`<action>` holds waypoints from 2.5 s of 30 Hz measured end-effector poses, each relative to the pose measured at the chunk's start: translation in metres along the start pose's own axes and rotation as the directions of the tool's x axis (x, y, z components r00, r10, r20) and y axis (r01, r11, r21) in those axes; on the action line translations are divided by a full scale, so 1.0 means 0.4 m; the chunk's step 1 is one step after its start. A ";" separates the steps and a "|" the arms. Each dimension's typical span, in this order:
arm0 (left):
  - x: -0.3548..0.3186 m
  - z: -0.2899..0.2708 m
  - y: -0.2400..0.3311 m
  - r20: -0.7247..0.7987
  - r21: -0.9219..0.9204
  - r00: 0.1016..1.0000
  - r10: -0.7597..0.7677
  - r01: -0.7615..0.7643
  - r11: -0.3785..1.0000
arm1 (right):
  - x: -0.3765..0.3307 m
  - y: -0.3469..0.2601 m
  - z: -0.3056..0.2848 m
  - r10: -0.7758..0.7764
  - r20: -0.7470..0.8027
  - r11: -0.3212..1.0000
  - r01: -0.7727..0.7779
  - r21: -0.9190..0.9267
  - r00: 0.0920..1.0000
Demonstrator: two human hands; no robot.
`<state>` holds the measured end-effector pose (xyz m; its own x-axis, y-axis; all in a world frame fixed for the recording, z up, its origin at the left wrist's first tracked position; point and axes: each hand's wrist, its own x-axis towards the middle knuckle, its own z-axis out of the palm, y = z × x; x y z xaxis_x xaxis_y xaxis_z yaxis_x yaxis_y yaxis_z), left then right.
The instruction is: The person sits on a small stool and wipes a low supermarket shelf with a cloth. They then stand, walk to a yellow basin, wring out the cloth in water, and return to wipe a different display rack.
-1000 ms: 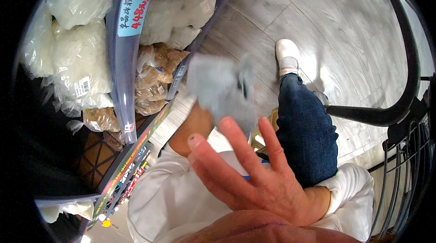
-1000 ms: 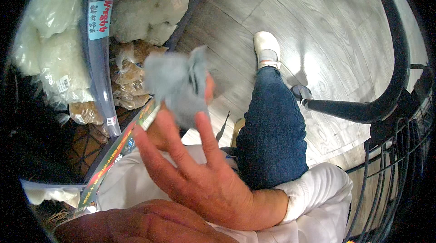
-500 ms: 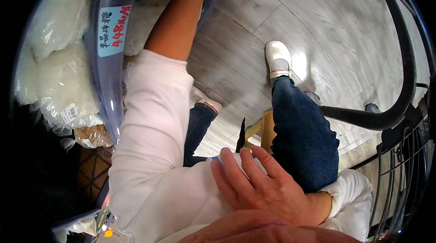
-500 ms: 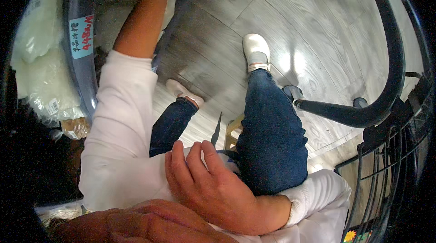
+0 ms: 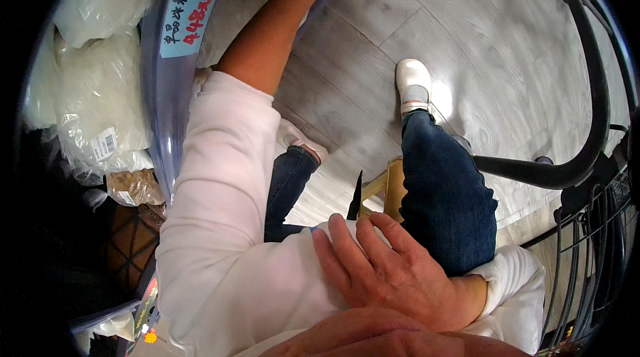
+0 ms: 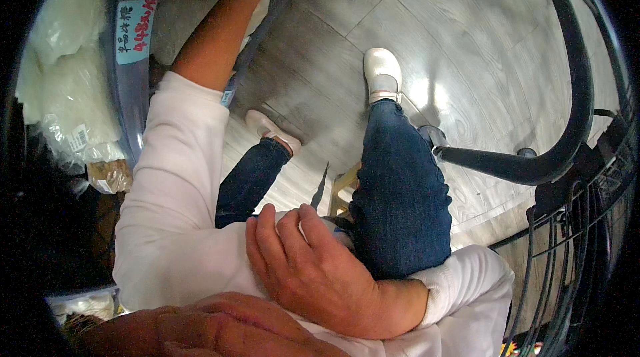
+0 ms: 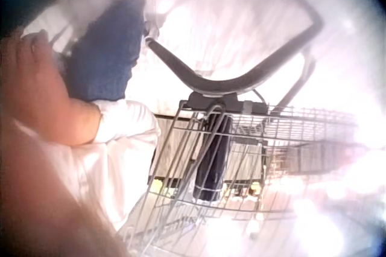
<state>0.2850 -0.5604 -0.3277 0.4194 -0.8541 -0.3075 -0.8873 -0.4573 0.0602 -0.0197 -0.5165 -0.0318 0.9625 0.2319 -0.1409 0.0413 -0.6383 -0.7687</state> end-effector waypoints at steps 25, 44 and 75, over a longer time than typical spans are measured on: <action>-0.079 -0.026 -0.163 -0.442 -0.209 0.895 -0.053 -0.045 0.977 | -0.011 -0.007 0.004 -0.053 0.001 0.998 0.053 -0.023 0.999; -0.016 -0.029 0.024 0.139 0.365 0.989 0.056 -0.104 0.925 | 0.004 -0.004 -0.007 -0.009 -0.013 1.000 0.009 0.007 1.000; -0.088 -0.030 0.016 0.202 0.402 0.978 0.058 -0.137 0.906 | -0.016 0.011 -0.013 -0.012 -0.010 1.000 0.012 0.025 1.000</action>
<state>0.2668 -0.5363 -0.3050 0.3199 -0.8114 -0.4892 -0.9379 -0.1981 -0.2848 -0.0242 -0.5245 -0.0312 0.9644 0.2326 -0.1255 0.0464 -0.6165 -0.7860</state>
